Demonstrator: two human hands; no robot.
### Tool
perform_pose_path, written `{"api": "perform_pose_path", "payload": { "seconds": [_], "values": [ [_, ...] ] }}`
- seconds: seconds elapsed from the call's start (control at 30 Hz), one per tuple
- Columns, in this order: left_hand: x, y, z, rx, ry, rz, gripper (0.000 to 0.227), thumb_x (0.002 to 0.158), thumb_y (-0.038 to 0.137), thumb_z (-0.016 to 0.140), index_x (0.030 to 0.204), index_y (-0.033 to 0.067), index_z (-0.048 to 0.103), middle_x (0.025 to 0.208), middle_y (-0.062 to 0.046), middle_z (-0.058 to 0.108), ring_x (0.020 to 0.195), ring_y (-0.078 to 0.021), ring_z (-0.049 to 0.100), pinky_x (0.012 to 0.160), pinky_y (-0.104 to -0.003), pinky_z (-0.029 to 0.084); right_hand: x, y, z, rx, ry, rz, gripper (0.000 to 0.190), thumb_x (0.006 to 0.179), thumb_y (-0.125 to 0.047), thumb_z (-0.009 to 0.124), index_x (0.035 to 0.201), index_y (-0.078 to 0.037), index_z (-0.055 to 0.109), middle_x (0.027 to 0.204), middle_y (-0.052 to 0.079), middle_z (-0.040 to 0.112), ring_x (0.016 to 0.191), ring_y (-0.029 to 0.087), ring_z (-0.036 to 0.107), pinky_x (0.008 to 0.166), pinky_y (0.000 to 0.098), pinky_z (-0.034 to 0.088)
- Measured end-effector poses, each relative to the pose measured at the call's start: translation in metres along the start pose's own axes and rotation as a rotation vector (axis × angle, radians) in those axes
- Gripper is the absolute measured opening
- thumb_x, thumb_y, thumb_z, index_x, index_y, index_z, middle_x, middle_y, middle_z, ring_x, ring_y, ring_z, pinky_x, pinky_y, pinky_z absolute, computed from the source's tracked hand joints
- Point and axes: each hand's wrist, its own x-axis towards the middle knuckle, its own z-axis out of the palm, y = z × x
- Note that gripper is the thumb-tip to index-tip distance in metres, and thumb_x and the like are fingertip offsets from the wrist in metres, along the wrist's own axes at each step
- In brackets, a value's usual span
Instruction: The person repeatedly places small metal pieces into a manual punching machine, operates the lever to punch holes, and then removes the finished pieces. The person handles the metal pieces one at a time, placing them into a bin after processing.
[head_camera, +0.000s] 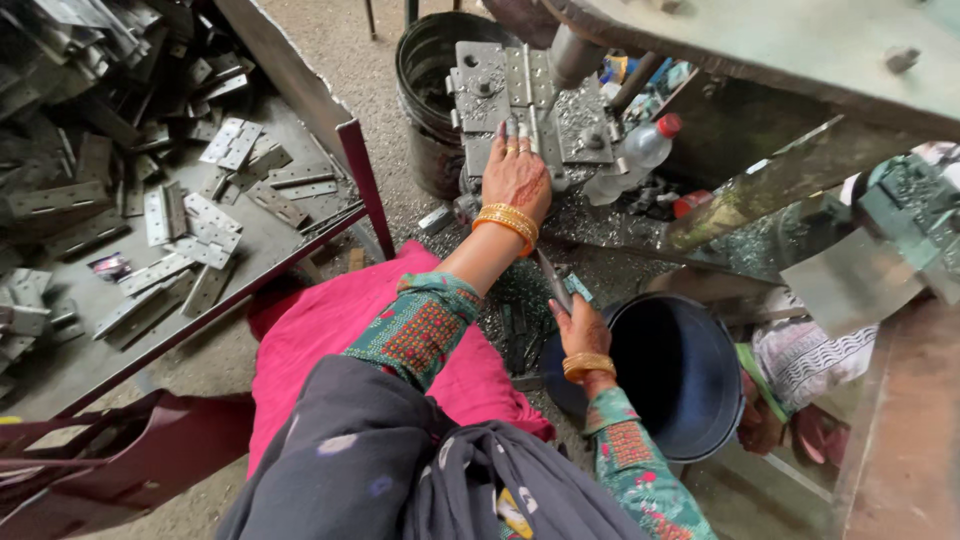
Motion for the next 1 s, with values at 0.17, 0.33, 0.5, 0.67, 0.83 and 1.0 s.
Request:
{"api": "perform_pose_path", "payload": {
  "seconds": [0.17, 0.33, 0.5, 0.67, 0.83, 1.0],
  "values": [
    [0.012, 0.004, 0.001, 0.004, -0.152, 0.014, 0.043, 0.1, 0.02, 0.042, 0.126, -0.0051, 0.066, 0.143, -0.026, 0.057, 0.142, -0.0373, 0.047, 0.125, -0.049, 0.017, 0.028, 0.0, -0.046, -0.078, -0.051, -0.033, 0.055, 0.092, -0.062, 0.06, 0.102, -0.008, 0.067, 0.091, 0.021, 0.072, 0.09, 0.046, 0.069, 0.073, 0.057, 0.052],
    [0.02, 0.003, 0.014, 0.017, 0.128, -0.06, 0.046, 0.094, 0.019, 0.046, 0.127, -0.0064, 0.067, 0.141, -0.025, 0.06, 0.141, -0.0353, 0.048, 0.124, -0.049, 0.019, 0.017, -0.019, -0.053, -0.08, -0.083, 0.05, 0.057, 0.097, -0.064, 0.054, 0.104, -0.01, 0.069, 0.091, 0.02, 0.073, 0.087, 0.044, 0.07, 0.073, 0.0569, 0.052],
    [0.003, -0.012, 0.025, -0.104, -0.044, -0.05, 0.041, 0.099, 0.019, 0.043, 0.125, 0.0, 0.068, 0.147, -0.023, 0.056, 0.145, -0.0354, 0.044, 0.125, -0.05, 0.017, -0.011, -0.021, -0.022, -0.147, 0.049, -0.029, 0.055, 0.098, -0.061, 0.054, 0.113, -0.011, 0.069, 0.093, 0.021, 0.073, 0.085, 0.044, 0.07, 0.071, 0.0553, 0.053],
    [0.016, -0.007, 0.015, -0.053, 0.002, -0.001, 0.044, 0.099, 0.017, 0.04, 0.131, 0.0011, 0.066, 0.15, -0.02, 0.05, 0.144, -0.0354, 0.039, 0.125, -0.052, 0.013, 0.021, -0.027, -0.061, -0.115, -0.067, 0.057, 0.057, 0.093, -0.065, 0.058, 0.104, -0.01, 0.072, 0.098, 0.018, 0.073, 0.096, 0.044, 0.069, 0.077, 0.0543, 0.054],
    [0.011, -0.012, 0.015, -0.077, -0.03, -0.048, 0.042, 0.098, 0.019, 0.041, 0.128, 0.0047, 0.067, 0.154, -0.017, 0.047, 0.148, -0.033, 0.037, 0.124, -0.05, 0.012, 0.028, -0.026, -0.065, -0.079, -0.055, 0.109, 0.055, 0.09, -0.063, 0.058, 0.111, -0.014, 0.07, 0.098, 0.021, 0.073, 0.097, 0.045, 0.069, 0.077, 0.0554, 0.052],
    [0.013, -0.015, 0.015, -0.215, -0.097, -0.052, 0.04, 0.101, 0.022, 0.039, 0.126, 0.0084, 0.068, 0.154, -0.013, 0.05, 0.147, -0.0321, 0.039, 0.123, -0.051, 0.015, 0.012, -0.006, -0.013, 0.026, 0.01, -0.001, 0.06, 0.098, -0.063, 0.056, 0.104, -0.006, 0.07, 0.096, 0.023, 0.072, 0.096, 0.047, 0.067, 0.077, 0.0539, 0.051]
  ]
}}
